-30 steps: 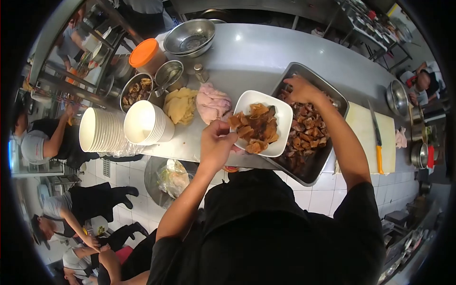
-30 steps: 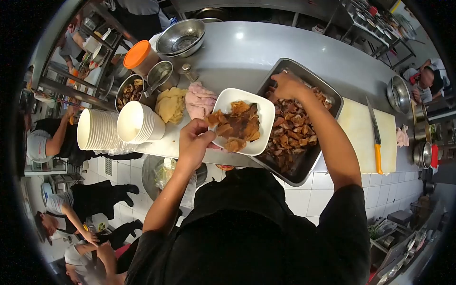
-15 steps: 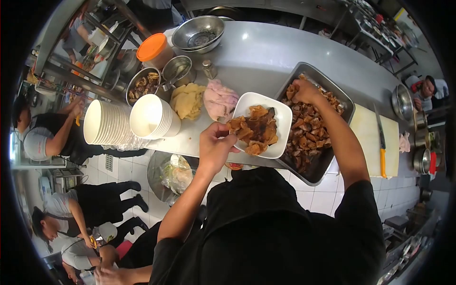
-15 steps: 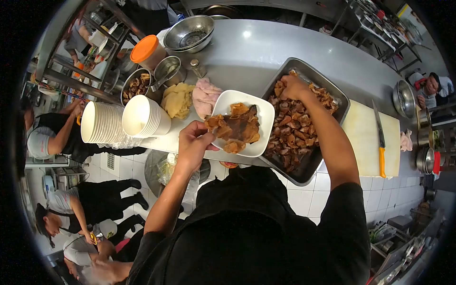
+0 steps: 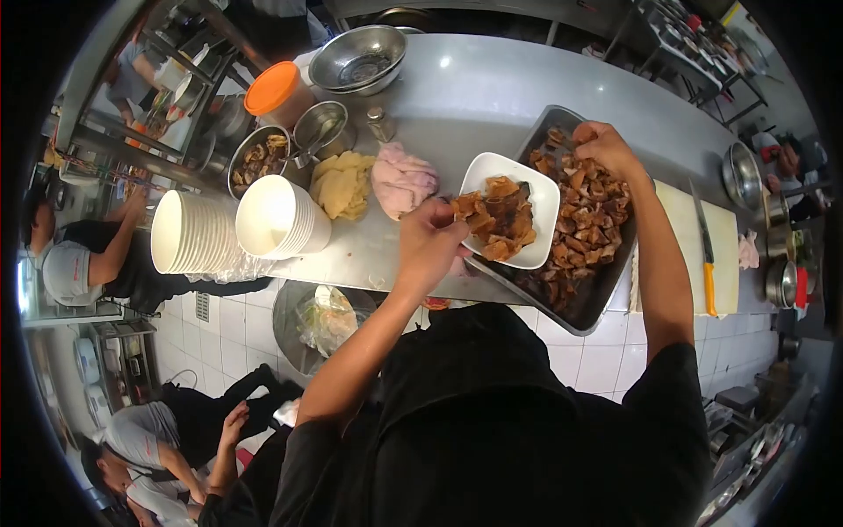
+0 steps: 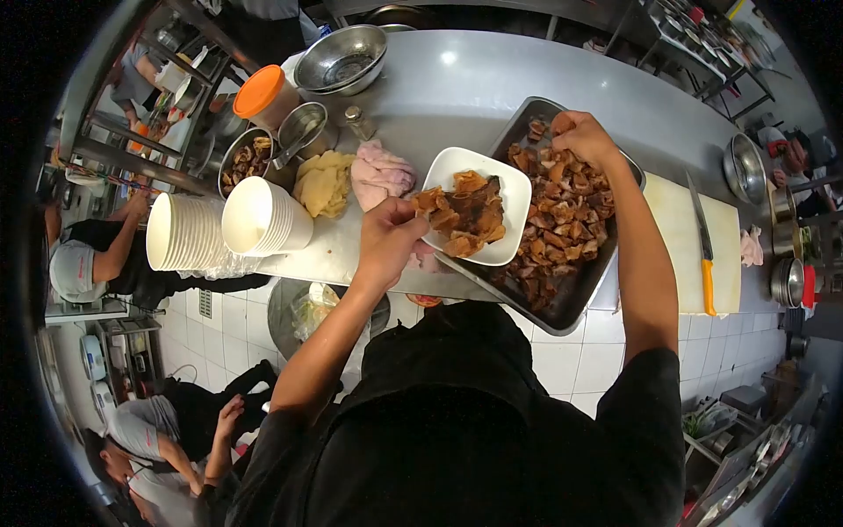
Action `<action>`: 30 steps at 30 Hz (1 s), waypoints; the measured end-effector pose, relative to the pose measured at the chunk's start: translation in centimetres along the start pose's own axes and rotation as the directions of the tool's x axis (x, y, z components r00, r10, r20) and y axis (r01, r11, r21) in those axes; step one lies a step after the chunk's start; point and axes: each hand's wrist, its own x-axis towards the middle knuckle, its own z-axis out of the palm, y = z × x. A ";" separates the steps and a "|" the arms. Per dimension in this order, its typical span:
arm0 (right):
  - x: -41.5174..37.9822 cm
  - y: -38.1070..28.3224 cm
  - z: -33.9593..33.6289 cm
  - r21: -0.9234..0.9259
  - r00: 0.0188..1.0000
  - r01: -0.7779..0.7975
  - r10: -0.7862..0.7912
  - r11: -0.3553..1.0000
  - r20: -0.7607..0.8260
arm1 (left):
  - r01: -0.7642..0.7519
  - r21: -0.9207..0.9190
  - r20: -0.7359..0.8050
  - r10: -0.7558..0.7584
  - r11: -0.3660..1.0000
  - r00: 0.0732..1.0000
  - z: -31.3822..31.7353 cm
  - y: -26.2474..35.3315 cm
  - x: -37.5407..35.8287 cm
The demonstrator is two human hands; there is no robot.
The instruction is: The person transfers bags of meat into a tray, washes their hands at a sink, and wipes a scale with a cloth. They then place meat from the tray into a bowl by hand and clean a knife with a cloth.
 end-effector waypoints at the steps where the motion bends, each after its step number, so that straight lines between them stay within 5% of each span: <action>1: -0.5 -0.8 -0.5 0.098 0.999 -0.020 0.016 0.995 0.046 | -0.006 -0.013 0.000 0.006 1.000 1.000 0.4 -0.3 0.3; 5: -2.7 -5.0 -0.9 0.165 0.996 -0.046 0.034 0.985 0.078 | 0.046 -0.027 0.003 -0.046 0.999 0.999 2.0 -0.6 1.3; 11: -5.9 -10.8 0.6 0.078 0.990 0.119 -0.124 0.990 0.063 | 0.053 -0.019 0.051 -0.052 0.998 0.997 3.1 -1.6 2.1; 14: -7.0 -11.9 2.2 0.168 0.962 -0.043 -0.005 0.985 0.271 | 0.041 -0.036 0.053 -0.039 0.999 0.998 3.4 -1.6 2.1; 16: -7.3 -11.7 3.5 -0.231 0.921 0.242 -0.148 0.942 0.361 | 0.014 -0.056 0.044 -0.011 0.998 0.999 3.3 -1.8 2.0; 17: -8.5 -12.0 4.4 -0.415 0.977 0.172 -0.100 0.893 0.189 | -0.011 -0.074 0.033 0.014 0.997 0.999 3.2 -1.9 2.0; 22: -6.6 -12.2 3.6 -0.259 0.969 0.114 -0.051 0.959 0.241 | -0.007 -0.056 0.049 0.009 0.998 0.999 2.0 -2.0 1.4; 25: -2.4 -8.8 2.7 -0.325 0.997 0.036 -0.012 0.945 0.076 | 0.014 -0.017 0.051 -0.013 1.000 0.999 1.1 -1.0 0.2; 27: -0.3 -6.5 2.6 -0.559 0.994 0.087 -0.109 0.824 -0.005 | 0.046 0.005 0.054 -0.046 0.999 0.997 0.4 -0.4 -0.8; 30: 2.1 -3.3 3.4 -0.581 0.999 0.044 -0.027 0.813 0.037 | 0.048 -0.052 0.048 -0.045 0.998 0.998 -0.9 0.0 -2.3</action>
